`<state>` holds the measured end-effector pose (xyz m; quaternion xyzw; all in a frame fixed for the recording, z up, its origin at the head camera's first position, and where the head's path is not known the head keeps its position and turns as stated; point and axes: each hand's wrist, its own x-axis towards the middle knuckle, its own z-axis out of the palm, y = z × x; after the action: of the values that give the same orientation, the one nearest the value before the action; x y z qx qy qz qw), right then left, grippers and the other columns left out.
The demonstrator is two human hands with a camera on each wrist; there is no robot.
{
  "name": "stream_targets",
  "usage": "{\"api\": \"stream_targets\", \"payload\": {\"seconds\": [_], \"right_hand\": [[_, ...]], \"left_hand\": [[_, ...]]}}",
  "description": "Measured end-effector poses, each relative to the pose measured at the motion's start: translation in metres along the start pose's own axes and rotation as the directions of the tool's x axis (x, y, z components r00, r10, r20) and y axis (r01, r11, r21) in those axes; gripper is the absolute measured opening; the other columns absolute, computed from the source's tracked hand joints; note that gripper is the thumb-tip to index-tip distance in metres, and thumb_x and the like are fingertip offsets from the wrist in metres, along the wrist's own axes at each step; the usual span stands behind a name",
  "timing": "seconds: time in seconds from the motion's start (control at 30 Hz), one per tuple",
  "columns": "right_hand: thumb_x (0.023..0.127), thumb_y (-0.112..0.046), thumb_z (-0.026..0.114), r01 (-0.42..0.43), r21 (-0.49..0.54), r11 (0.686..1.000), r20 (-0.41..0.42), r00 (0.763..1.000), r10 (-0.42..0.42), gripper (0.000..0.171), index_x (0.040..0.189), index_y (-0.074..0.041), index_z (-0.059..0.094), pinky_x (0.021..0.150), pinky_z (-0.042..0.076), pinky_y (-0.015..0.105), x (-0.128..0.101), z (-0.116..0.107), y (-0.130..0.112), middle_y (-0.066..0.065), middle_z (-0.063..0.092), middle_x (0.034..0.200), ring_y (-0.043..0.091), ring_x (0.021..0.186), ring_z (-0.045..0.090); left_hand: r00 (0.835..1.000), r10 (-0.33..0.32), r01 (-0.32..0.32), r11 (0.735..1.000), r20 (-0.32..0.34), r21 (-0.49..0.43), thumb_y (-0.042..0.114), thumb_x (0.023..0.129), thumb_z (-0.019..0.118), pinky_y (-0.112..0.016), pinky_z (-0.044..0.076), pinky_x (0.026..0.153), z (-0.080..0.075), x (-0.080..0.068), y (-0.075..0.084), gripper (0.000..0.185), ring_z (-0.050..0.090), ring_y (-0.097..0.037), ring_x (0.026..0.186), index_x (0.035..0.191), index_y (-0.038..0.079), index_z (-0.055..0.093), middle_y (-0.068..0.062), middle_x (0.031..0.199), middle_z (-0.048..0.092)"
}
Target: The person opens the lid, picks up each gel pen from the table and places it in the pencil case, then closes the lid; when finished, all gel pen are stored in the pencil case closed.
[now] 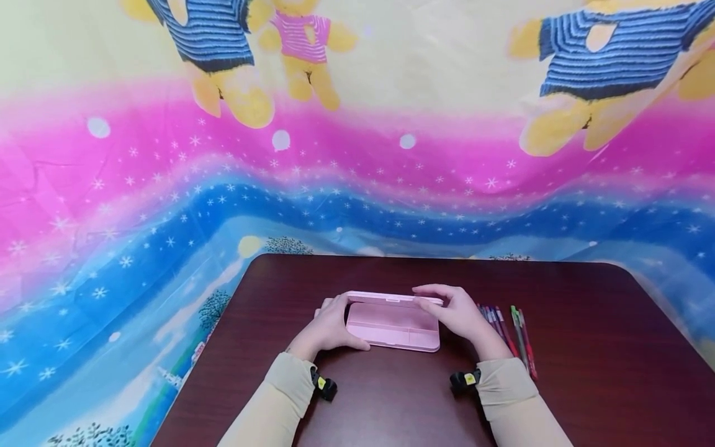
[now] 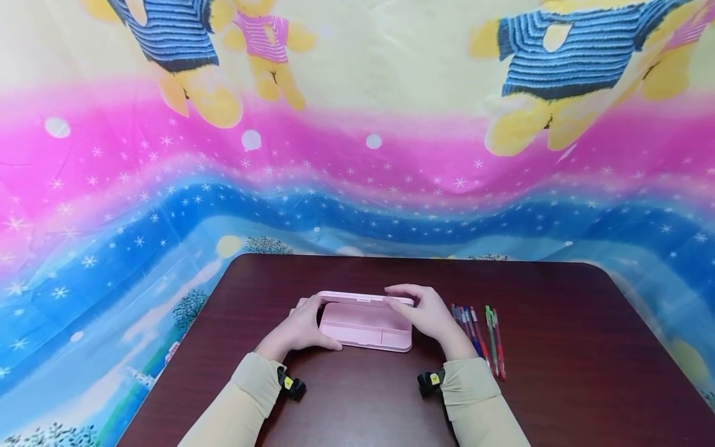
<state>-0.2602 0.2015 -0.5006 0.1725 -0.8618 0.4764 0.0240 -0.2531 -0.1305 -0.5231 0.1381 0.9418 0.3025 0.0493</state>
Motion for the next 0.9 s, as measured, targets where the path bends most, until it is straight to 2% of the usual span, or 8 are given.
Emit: {"api": "stream_targets", "payload": {"seconds": [0.17, 0.3, 0.47, 0.6, 0.7, 0.9], "right_hand": [[0.105, -0.027, 0.077, -0.006, 0.055, 0.998, -0.065, 0.998, 0.010, 0.026, 0.126, -0.013, 0.084, 0.084, 0.058, 0.022, 0.003, -0.001, 0.003, 0.009, 0.085, 0.119, 0.002, 0.098, 0.074], [0.106, -0.028, 0.076, -0.055, 0.073, 0.996, -0.151, 0.986, 0.065, 0.024, 0.121, -0.011, 0.085, 0.078, 0.057, 0.020, 0.005, 0.001, 0.004, 0.014, 0.084, 0.112, 0.000, 0.089, 0.068], [0.103, -0.049, 0.076, -0.210, 0.059, 0.976, -0.247, 0.944, 0.218, 0.041, 0.119, -0.012, 0.084, 0.081, 0.053, 0.024, 0.013, 0.009, -0.005, 0.012, 0.081, 0.111, 0.016, 0.096, 0.065], [0.102, -0.061, 0.072, -0.291, 0.059, 0.955, -0.275, 0.915, 0.296, 0.057, 0.120, -0.008, 0.082, 0.082, 0.051, 0.028, 0.021, 0.011, -0.009, 0.016, 0.080, 0.116, 0.025, 0.101, 0.063], [0.102, -0.064, 0.069, -0.328, 0.049, 0.943, -0.278, 0.903, 0.328, 0.064, 0.122, -0.005, 0.081, 0.084, 0.051, 0.032, 0.028, 0.010, -0.010, 0.020, 0.079, 0.122, 0.029, 0.104, 0.064], [0.102, -0.068, 0.067, -0.388, 0.018, 0.922, -0.244, 0.892, 0.380, 0.073, 0.128, 0.000, 0.077, 0.098, 0.054, 0.045, 0.039, 0.009, -0.010, 0.025, 0.076, 0.131, 0.035, 0.115, 0.066]], "left_hand": [[1.000, 0.002, -0.002, 1.000, 0.002, -0.005, 0.058, 0.059, 0.105, -0.060, 0.041, 0.119, 0.000, 0.001, 0.001, 0.134, 0.049, -0.035, 0.143, 0.167, 0.010, 0.042, -0.014, 0.158, 0.059], [1.000, 0.000, 0.000, 1.000, 0.005, -0.012, 0.059, 0.059, 0.105, -0.060, 0.039, 0.120, 0.001, 0.002, 0.001, 0.138, 0.048, -0.035, 0.145, 0.169, 0.010, 0.039, -0.014, 0.161, 0.058], [1.000, 0.005, -0.005, 1.000, -0.009, -0.014, 0.059, 0.057, 0.106, -0.058, 0.041, 0.116, 0.000, 0.001, -0.001, 0.140, 0.051, -0.032, 0.139, 0.169, 0.011, 0.037, -0.009, 0.152, 0.063], [1.000, 0.019, -0.019, 0.999, -0.011, -0.031, 0.057, 0.056, 0.107, -0.056, 0.042, 0.113, -0.001, 0.000, -0.001, 0.139, 0.052, -0.029, 0.134, 0.169, 0.016, 0.037, -0.003, 0.144, 0.066], [1.000, 0.027, -0.027, 0.999, -0.009, -0.044, 0.055, 0.057, 0.107, -0.056, 0.041, 0.112, -0.002, 0.000, 0.000, 0.139, 0.052, -0.028, 0.133, 0.170, 0.018, 0.035, -0.001, 0.143, 0.066], [1.000, 0.011, -0.011, 0.999, -0.005, -0.048, 0.054, 0.057, 0.108, -0.057, 0.041, 0.113, -0.002, 0.000, 0.001, 0.148, 0.051, -0.028, 0.133, 0.175, 0.023, 0.025, 0.002, 0.144, 0.065]]}}
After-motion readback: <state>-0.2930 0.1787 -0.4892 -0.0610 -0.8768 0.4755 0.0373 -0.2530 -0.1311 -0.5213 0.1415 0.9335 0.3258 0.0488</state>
